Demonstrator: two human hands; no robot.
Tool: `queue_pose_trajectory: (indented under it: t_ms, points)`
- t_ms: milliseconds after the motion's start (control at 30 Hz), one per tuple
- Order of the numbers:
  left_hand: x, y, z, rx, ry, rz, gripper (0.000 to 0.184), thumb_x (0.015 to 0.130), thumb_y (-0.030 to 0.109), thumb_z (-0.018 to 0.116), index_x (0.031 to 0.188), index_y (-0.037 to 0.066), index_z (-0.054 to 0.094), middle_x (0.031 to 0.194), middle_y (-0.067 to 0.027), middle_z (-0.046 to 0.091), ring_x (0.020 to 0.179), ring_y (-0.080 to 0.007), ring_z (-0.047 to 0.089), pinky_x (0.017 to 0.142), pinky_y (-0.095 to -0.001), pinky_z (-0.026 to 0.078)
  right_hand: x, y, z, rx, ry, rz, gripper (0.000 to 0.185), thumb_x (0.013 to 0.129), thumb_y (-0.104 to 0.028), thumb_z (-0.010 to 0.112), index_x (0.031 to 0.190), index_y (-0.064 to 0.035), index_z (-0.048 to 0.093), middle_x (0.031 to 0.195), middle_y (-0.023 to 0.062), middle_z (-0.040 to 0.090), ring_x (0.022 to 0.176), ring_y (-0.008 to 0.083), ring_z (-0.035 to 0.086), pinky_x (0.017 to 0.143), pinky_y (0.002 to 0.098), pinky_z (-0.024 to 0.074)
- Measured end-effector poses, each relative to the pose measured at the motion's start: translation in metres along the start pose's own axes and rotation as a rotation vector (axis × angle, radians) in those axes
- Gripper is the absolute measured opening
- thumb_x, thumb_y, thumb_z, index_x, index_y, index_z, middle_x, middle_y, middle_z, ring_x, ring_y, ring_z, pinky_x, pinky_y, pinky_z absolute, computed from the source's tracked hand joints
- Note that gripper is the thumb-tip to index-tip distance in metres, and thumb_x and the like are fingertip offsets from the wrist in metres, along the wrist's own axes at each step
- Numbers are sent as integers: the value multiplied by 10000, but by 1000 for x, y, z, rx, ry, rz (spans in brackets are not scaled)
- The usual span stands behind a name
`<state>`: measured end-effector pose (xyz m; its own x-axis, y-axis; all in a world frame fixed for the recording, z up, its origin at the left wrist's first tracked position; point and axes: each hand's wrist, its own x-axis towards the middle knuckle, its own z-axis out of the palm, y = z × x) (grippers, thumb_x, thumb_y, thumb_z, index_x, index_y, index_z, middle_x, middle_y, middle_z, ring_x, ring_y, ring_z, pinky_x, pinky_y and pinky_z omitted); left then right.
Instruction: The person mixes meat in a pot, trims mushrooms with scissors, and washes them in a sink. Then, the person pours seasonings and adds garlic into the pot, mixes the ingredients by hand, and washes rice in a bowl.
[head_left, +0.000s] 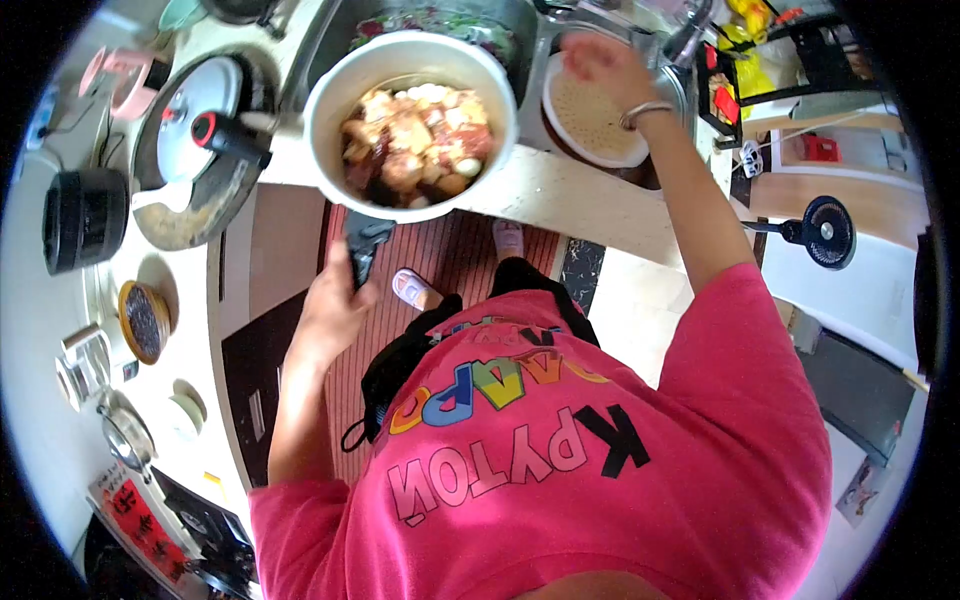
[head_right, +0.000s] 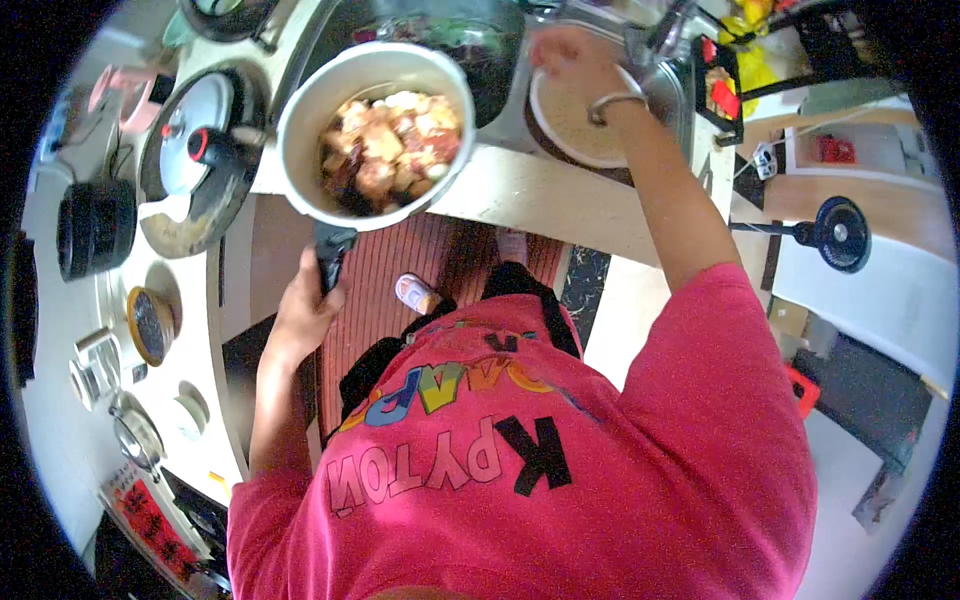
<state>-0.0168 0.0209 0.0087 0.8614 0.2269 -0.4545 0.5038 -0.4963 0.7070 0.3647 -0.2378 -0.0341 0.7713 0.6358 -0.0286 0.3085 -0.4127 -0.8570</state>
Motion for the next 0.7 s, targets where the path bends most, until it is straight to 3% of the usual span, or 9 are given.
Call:
queue_pose_trajectory:
  t_ms: [100, 233, 300, 333, 400, 467, 633, 667, 700]
  points:
    - [-11, 7, 3, 167, 133, 84, 733, 826, 203, 689, 1400, 47, 260, 1097, -237, 537, 1021, -344, 553, 879, -421, 432, -26, 141, -29, -610, -378, 208, 579, 878, -394, 577, 1335, -69, 436, 1314, 156, 496, 1244, 265, 456, 1064, 369, 335]
    - [3, 137, 29, 404, 573, 4, 817, 768, 159, 721, 1436, 49, 263, 1274, -211, 486, 1175, -310, 494, 998, -427, 381, -6, 254, -38, -949, -43, 409, 766, 867, -399, 580, 1457, -60, 229, 1491, 202, 255, 1369, 328, 277, 1114, 377, 258]
    - [40, 195, 82, 129, 436, 257, 508, 865, 128, 615, 1316, -2, 421, 1184, -206, 545, 1086, -351, 543, 953, -440, 412, 12, 291, -12, -965, 35, 412, 776, 865, -424, 560, 1463, -68, 217, 1492, 199, 251, 1371, 334, 271, 1127, 389, 234]
    - [67, 207, 107, 314, 215, 356, 490, 878, 103, 589, 1319, -12, 412, 1248, -211, 536, 1153, -330, 532, 993, -393, 390, 16, 305, 7, -1005, 121, 440, 787, 864, -450, 540, 1469, -76, 205, 1494, 196, 247, 1373, 340, 265, 1140, 401, 210]
    - [151, 230, 173, 112, -88, 488, 589, 854, 28, 542, 1386, -34, 297, 1376, -278, 375, 1283, -394, 386, 1056, -406, 335, 19, 311, 42, -1099, -153, 423, 769, 870, -423, 531, 1471, -78, 197, 1484, 201, 260, 1353, 356, 294, 1124, 431, 239]
    - [242, 203, 251, 387, 45, 538, 651, 808, -31, 438, 1420, -40, 216, 1398, -294, 321, 1313, -419, 327, 1053, -472, 313, 31, 295, 28, -1142, -511, 338, 671, 875, -387, 524, 1422, -67, 304, 1445, 203, 330, 1319, 353, 352, 1105, 453, 269]
    - [427, 138, 355, 822, 195, 580, 727, 817, 97, 483, 1452, -23, 149, 1483, -241, 223, 1374, -375, 250, 1113, -510, 198, 9, 332, -2, -1198, 618, 4, 378, 913, -308, 427, 1030, -37, 663, 1068, 177, 645, 1055, 305, 590, 945, 423, 424]
    - [446, 134, 358, 794, 267, 510, 728, 835, 124, 474, 1458, -20, 125, 1500, -235, 192, 1386, -366, 227, 1112, -526, 195, 13, 314, -11, -983, 234, 200, 370, 913, -302, 424, 1027, -40, 659, 1090, 186, 634, 1071, 315, 579, 945, 433, 423]
    - [457, 119, 361, 907, 409, 680, 693, 884, 183, 492, 1442, -23, 137, 1428, -237, 325, 1297, -366, 382, 1015, -519, 371, 14, 296, -22, -736, -149, 379, 363, 913, -297, 421, 1024, -42, 655, 1111, 194, 623, 1087, 326, 568, 946, 442, 423]
